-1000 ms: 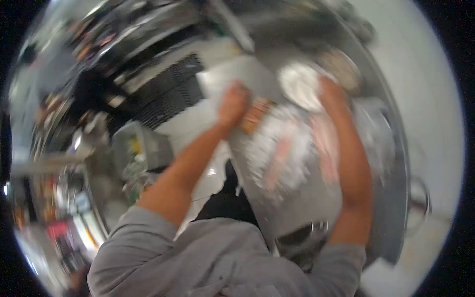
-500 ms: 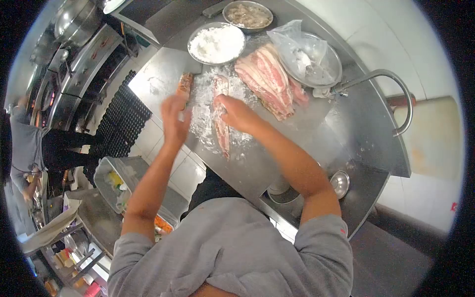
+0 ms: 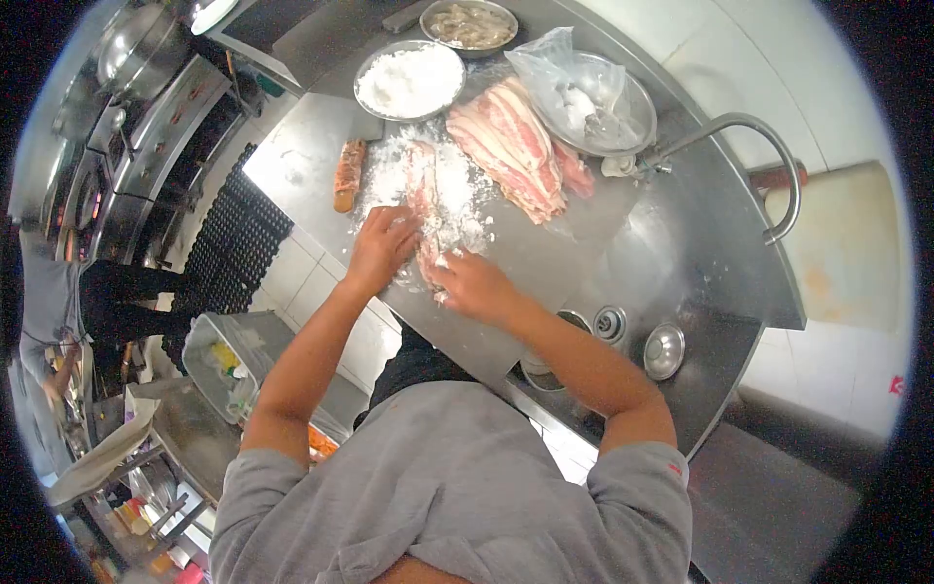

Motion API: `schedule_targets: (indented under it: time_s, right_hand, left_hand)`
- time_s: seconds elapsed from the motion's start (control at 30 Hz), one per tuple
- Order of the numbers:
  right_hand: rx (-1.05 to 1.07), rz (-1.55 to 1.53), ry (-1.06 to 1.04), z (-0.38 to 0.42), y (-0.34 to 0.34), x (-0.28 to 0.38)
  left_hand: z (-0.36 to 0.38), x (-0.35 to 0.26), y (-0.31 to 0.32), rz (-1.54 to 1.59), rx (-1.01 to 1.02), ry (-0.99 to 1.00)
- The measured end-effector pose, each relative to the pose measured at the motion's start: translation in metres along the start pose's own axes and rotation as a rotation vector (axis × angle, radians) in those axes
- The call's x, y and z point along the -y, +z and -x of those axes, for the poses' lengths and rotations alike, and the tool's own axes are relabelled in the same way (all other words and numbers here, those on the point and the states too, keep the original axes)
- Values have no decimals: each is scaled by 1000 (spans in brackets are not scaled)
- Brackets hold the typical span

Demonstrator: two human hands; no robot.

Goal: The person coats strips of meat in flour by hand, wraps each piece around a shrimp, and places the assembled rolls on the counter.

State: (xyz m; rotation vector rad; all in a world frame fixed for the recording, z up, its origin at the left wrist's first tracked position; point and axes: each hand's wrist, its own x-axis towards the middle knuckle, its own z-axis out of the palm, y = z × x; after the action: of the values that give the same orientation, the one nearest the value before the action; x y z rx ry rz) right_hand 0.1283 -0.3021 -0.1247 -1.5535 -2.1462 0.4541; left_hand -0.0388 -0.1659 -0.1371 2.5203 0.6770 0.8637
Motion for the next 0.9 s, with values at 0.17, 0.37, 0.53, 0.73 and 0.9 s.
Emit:
schedule_targets:
  time_s: [0.17, 0.37, 0.53, 0.73, 0.9]
  right_hand:
    - [-99, 183, -42, -5, 13, 2]
    - [-81, -2, 7, -17, -4, 9]
    - [-33, -99, 301, -63, -47, 15]
    - [113, -125, 469, -134, -54, -50]
    - [289, -9, 493, -160, -41, -81]
  left_hand:
    - [-6, 4, 2, 47, 9, 47]
    - [-8, 9, 0, 79, 26, 28]
    - [-7, 11, 1, 88, 26, 8]
    - [-3, 3, 3, 229, -91, -193]
    - [-6, -4, 7, -81, 23, 96]
